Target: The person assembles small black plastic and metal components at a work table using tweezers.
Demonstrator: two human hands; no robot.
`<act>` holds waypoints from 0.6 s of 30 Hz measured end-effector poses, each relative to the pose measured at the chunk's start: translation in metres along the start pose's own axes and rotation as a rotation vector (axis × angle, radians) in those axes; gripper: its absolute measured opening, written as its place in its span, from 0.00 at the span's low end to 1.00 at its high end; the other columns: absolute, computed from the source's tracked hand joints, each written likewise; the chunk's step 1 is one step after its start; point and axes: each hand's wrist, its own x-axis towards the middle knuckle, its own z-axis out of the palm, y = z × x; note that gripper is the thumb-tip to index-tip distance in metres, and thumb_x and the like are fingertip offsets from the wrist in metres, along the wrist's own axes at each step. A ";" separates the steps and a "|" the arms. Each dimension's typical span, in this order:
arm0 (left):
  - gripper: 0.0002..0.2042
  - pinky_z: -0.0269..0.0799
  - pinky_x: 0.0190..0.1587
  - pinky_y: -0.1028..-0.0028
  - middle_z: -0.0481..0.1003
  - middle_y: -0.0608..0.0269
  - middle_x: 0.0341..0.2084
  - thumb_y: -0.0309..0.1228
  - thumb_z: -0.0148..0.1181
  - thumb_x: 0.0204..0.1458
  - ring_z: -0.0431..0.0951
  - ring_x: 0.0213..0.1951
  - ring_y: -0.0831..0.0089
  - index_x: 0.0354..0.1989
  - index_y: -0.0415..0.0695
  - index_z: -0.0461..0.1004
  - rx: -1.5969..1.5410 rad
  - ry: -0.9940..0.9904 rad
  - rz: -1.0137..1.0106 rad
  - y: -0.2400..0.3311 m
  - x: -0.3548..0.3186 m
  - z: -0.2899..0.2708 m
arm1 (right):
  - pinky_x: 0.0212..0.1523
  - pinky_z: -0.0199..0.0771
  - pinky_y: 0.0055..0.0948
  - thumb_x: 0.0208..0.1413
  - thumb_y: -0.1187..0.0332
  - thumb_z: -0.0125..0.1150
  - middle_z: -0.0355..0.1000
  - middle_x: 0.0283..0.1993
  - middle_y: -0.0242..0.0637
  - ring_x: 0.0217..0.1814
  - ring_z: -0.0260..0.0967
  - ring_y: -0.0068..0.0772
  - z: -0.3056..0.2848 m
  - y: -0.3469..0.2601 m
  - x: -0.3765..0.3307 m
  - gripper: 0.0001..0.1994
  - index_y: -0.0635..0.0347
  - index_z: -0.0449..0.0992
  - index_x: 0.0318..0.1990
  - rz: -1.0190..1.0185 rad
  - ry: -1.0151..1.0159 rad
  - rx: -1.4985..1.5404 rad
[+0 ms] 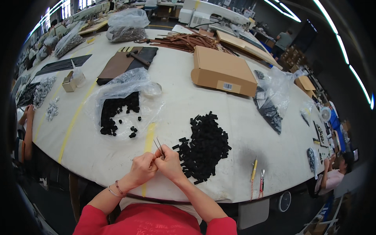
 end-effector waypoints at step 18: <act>0.05 0.56 0.13 0.83 0.68 0.61 0.17 0.21 0.46 0.44 0.64 0.12 0.81 0.29 0.38 0.67 -1.550 -0.072 -1.095 -0.010 0.012 -0.021 | 0.17 0.52 0.15 0.57 0.65 0.42 0.58 0.16 0.26 0.15 0.50 0.12 -0.037 0.003 -0.024 0.11 0.63 0.68 0.34 0.119 -0.202 0.031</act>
